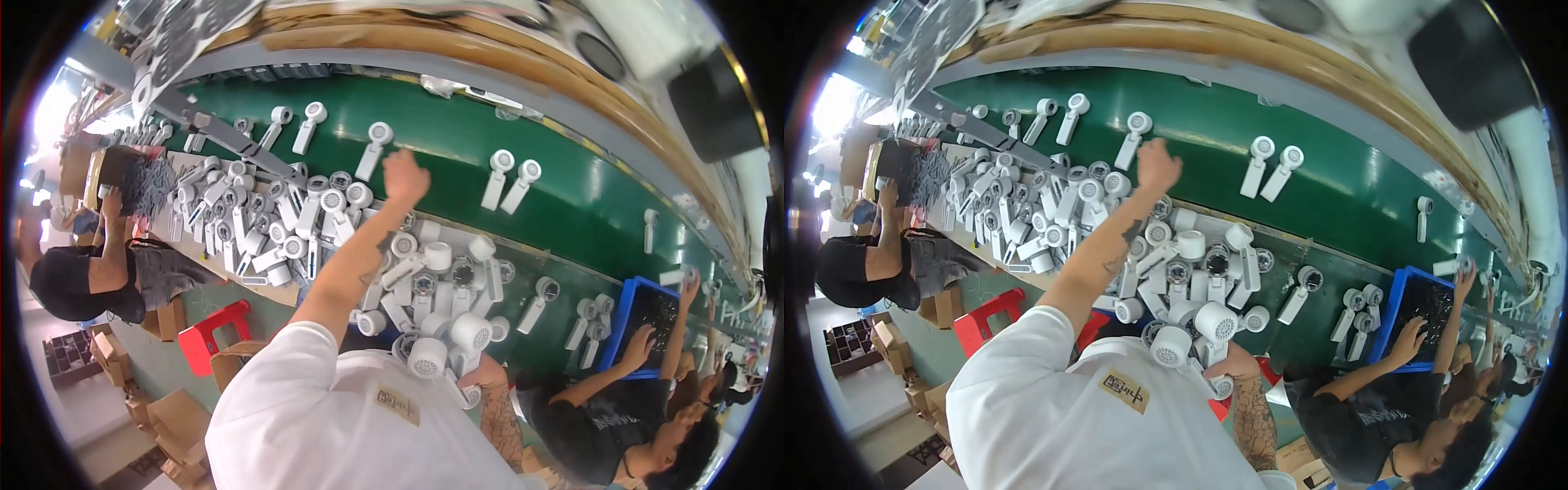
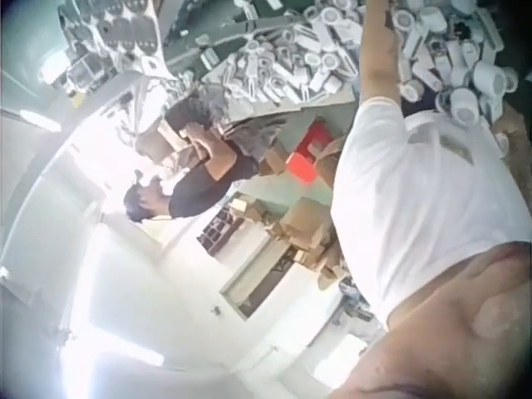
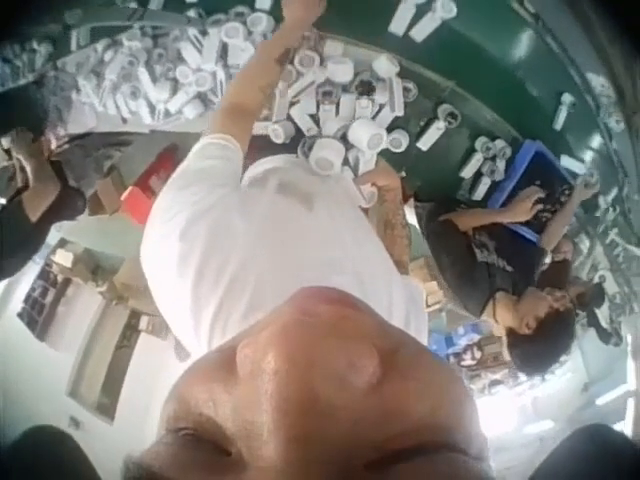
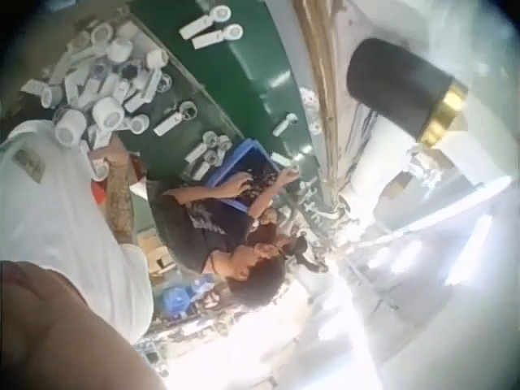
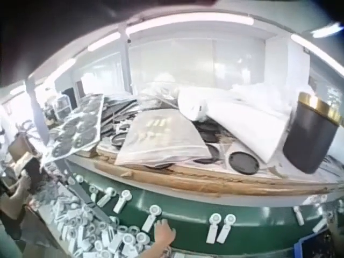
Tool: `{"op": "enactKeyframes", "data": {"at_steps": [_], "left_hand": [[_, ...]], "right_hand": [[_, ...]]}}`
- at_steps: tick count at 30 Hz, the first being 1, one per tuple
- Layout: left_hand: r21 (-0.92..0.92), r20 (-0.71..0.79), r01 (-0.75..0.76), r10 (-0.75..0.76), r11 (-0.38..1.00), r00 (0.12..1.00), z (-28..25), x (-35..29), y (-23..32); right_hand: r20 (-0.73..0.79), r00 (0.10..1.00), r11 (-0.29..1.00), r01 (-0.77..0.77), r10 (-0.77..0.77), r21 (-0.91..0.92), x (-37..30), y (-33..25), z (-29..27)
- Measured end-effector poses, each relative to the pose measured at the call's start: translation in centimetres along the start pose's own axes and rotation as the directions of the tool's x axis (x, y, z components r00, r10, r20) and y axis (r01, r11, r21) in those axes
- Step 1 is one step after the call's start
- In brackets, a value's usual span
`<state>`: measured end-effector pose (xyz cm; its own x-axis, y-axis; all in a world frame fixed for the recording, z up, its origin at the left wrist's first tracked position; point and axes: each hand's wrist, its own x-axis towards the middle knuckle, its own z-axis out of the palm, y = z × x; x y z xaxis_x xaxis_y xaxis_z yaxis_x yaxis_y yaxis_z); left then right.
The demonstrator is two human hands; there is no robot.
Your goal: The person assembles handheld fans by hand on a production line, joining plastic housings and electronic components, then inspects the finished fans.
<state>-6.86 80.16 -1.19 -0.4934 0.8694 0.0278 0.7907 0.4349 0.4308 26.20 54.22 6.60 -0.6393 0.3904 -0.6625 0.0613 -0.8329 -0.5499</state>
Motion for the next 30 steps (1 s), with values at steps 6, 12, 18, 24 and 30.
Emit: {"op": "enactKeyframes", "data": {"at_steps": [6, 12, 18, 24, 30], "left_hand": [[0.255, 0.181, 0.076, -0.124, 0.964, 0.976, 2.2, 7.0, -12.4], [0.104, 0.061, -0.007, 0.0, 0.995, 0.998, 2.2, 4.9, -11.1], [-0.047, -0.063, -0.107, 0.104, 0.993, 0.993, -2.6, 3.1, -12.2], [-0.091, -0.083, 0.153, -0.161, 0.984, 0.983, -5.4, 7.7, -15.7], [0.121, -0.254, 0.434, -0.395, 0.893, 0.883, -2.9, 11.8, -19.3]], "right_hand": [[-0.147, 0.988, 0.998, 0.051, -0.047, 0.023, 0.3, 3.5, 5.9], [-0.174, 0.979, 0.987, 0.124, -0.106, 0.098, 1.6, 5.1, 9.7], [-0.084, 0.996, 0.998, -0.038, 0.035, -0.043, 4.2, 2.6, 12.5], [-0.089, 0.996, 0.999, 0.011, -0.008, 0.033, 6.0, 1.4, 14.6], [-0.076, 0.994, 0.997, -0.083, 0.083, 0.009, 6.5, -0.3, 13.2]]}}
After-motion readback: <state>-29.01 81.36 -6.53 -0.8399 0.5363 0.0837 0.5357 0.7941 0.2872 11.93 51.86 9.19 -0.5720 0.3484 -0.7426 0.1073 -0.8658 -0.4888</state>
